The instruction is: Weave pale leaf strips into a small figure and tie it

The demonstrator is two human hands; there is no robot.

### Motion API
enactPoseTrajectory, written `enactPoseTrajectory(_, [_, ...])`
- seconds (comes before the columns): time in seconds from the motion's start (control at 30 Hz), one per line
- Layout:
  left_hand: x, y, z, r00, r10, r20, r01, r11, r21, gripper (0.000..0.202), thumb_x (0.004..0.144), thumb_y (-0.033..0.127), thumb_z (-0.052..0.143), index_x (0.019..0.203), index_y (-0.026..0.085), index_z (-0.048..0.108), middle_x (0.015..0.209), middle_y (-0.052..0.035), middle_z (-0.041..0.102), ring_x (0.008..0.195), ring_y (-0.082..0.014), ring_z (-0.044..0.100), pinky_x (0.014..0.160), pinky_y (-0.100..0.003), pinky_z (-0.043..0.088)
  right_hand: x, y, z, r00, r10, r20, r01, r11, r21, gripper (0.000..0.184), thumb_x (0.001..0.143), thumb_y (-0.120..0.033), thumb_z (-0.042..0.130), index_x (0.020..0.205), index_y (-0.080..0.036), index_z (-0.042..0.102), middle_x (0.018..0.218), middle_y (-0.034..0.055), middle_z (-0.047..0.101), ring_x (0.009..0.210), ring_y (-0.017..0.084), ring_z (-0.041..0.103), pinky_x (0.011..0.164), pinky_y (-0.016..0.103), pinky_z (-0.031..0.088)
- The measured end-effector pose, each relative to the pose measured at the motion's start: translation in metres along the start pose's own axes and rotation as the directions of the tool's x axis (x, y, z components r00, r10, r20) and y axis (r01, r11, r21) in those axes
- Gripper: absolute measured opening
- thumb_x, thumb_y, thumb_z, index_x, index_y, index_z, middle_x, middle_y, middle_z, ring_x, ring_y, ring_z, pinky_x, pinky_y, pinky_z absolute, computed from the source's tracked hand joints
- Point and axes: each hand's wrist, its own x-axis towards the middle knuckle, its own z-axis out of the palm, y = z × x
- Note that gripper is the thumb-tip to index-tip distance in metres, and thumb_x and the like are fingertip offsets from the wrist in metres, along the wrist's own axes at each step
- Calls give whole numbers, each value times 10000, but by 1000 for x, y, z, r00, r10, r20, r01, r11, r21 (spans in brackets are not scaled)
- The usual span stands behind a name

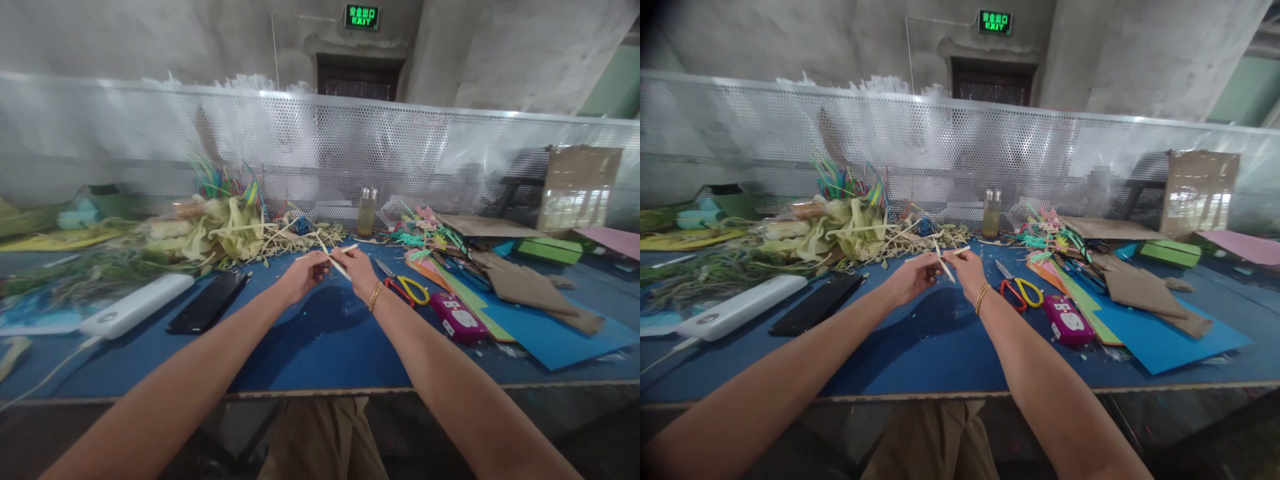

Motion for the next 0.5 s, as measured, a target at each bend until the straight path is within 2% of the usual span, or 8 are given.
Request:
enactPoseTrajectory(0.17, [3,-5,-4,998,36,-58,-32,997,71,292,659,388,769,774,166,620,704,4,586,616,-92,527,525,-210,359,-4,1,1,1000,-10,-26,7,993,-116,344,589,-459,748,687,-147,642,625,-12,593,617,112,472,626,270,369])
enactPoseTrajectory(0.33, [7,-10,-7,996,49,-68,-38,987,158,287,642,377,770,690,168,580,647,20,554,592,-86,504,522,-204,333,-6,0,3,997,-30,-76,16,985,-171,331,583,-454,736,597,-159,586,535,-45,508,565,98,408,584,267,325])
enactPoseTrajectory(0.5, [9,-12,-5,988,83,-127,-56,979,198,236,619,292,727,610,179,519,583,35,512,561,-93,467,504,-212,315,-7,-1,5,992,-46,-114,26,985,-169,299,570,-427,730,586,-163,591,565,-31,546,591,108,430,609,272,338])
